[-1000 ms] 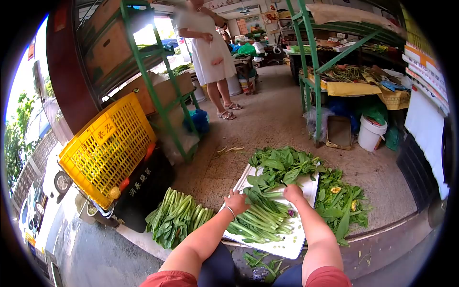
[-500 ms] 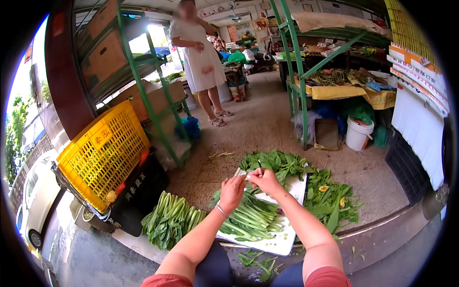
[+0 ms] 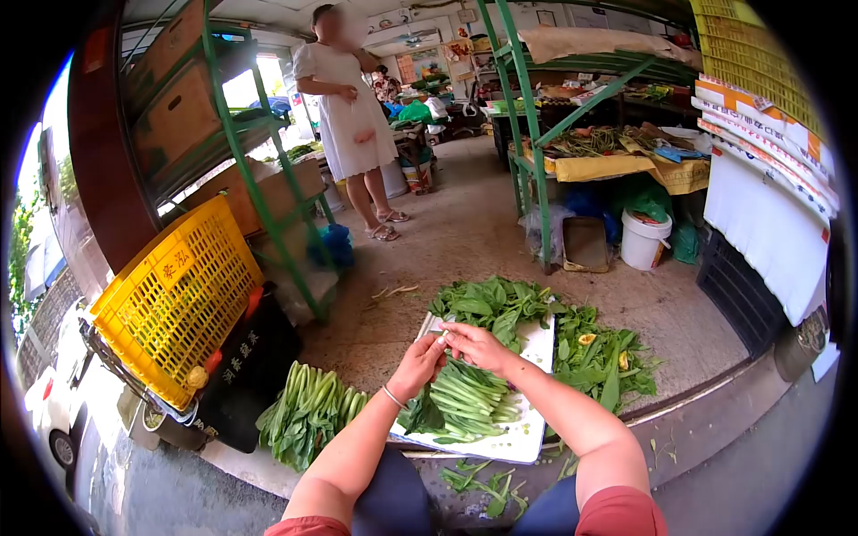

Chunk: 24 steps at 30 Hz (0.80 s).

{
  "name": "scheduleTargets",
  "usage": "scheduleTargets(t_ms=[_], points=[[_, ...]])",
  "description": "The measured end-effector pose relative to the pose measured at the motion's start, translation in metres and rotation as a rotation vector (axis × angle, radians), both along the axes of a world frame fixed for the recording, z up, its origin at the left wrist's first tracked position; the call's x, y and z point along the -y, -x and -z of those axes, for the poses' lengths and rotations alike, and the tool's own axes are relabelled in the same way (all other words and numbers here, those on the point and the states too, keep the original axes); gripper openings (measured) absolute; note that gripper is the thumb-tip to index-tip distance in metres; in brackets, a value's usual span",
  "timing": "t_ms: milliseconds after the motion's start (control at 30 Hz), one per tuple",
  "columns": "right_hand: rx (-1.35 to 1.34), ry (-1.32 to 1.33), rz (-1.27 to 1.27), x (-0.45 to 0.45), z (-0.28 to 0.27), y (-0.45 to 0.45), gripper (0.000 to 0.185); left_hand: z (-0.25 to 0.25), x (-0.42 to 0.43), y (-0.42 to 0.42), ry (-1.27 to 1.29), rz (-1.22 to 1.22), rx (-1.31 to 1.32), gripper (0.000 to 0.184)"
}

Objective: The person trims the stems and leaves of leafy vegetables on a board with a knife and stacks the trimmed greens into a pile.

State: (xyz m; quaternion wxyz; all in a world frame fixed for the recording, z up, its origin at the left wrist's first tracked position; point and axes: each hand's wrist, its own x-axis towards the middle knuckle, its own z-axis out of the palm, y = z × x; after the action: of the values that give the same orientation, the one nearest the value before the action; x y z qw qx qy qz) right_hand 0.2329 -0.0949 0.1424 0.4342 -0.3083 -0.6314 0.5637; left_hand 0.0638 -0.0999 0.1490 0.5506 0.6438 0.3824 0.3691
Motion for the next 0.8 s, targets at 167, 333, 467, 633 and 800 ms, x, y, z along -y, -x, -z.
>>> scheduleTargets(t_ms=[167,333,467,633,800], points=[[-0.015,-0.042,-0.025,0.0,0.001,0.008,0.047,0.0,0.001,0.007,0.012,-0.001,0.043,0.023],[0.013,-0.075,-0.018,-0.016,0.021,0.008,0.039,0.001,-0.001,0.015,0.081,-0.012,0.039,0.021],[-0.005,0.297,0.234,-0.028,0.049,-0.041,0.044,0.005,-0.007,0.02,0.007,0.004,0.104,0.024],[0.349,0.444,0.581,-0.036,0.107,-0.087,0.066,0.011,-0.013,0.025,-0.053,-0.089,-0.076,0.025],[0.874,0.422,0.104,-0.032,0.13,-0.055,0.059,0.038,-0.037,0.037,-0.148,-0.197,-0.251,0.02]])
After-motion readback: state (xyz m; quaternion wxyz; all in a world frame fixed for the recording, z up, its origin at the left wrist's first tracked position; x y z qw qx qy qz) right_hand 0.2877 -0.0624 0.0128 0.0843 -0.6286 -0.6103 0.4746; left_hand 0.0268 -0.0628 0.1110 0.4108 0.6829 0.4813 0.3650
